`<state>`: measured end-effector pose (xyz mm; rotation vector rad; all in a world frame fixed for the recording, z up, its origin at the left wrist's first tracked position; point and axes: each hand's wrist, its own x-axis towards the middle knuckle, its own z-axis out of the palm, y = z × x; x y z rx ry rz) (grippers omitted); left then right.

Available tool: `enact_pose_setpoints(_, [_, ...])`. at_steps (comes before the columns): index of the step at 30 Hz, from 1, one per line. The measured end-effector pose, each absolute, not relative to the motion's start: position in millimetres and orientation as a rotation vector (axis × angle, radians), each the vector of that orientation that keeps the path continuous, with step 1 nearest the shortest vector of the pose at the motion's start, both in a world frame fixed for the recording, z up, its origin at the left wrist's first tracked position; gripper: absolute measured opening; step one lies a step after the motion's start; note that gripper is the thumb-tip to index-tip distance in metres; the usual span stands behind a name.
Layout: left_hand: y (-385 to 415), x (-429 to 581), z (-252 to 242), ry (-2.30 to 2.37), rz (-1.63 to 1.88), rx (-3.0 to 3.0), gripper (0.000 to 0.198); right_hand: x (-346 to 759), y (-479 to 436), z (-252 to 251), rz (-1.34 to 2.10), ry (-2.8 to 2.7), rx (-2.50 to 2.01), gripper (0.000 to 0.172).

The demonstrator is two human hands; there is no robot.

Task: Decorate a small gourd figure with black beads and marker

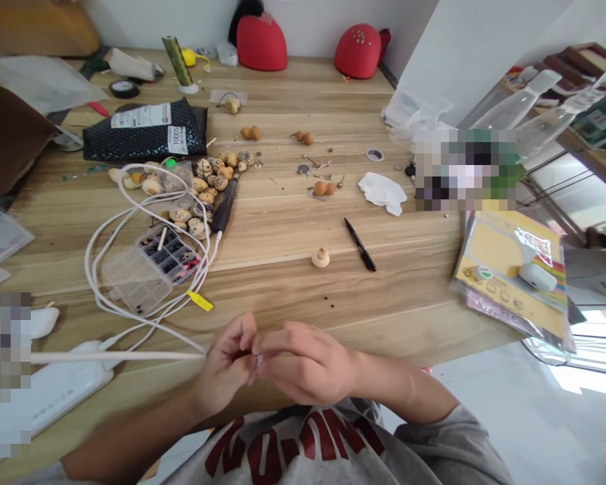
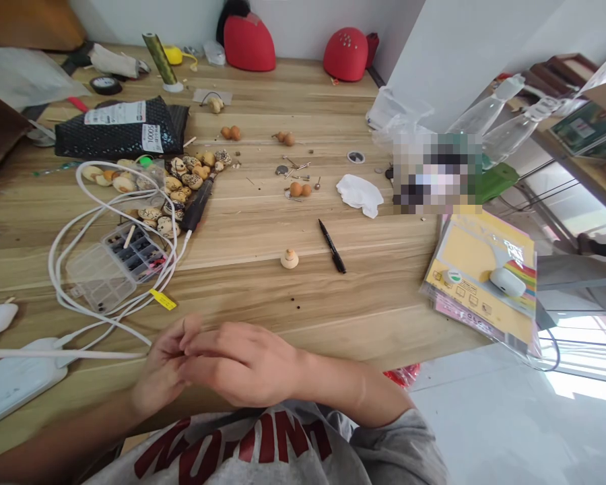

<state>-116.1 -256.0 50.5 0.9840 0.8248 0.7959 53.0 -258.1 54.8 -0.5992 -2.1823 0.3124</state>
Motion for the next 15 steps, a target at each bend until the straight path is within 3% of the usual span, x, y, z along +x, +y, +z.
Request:
enact_pose_setpoints(7, [-256.1, -117.7, 56.4, 1.034, 1.174, 1.677, 0.027, 56.9, -254.0, 65.1, 0.234, -2.126, -0.705, 0.019])
enact_pose_setpoints(15, [-250.9, -120.2, 52.3, 1.255, 1.114, 1.818, 0.023, 58.9, -253.3, 59.8, 0.017, -2.159, -0.819, 0.010])
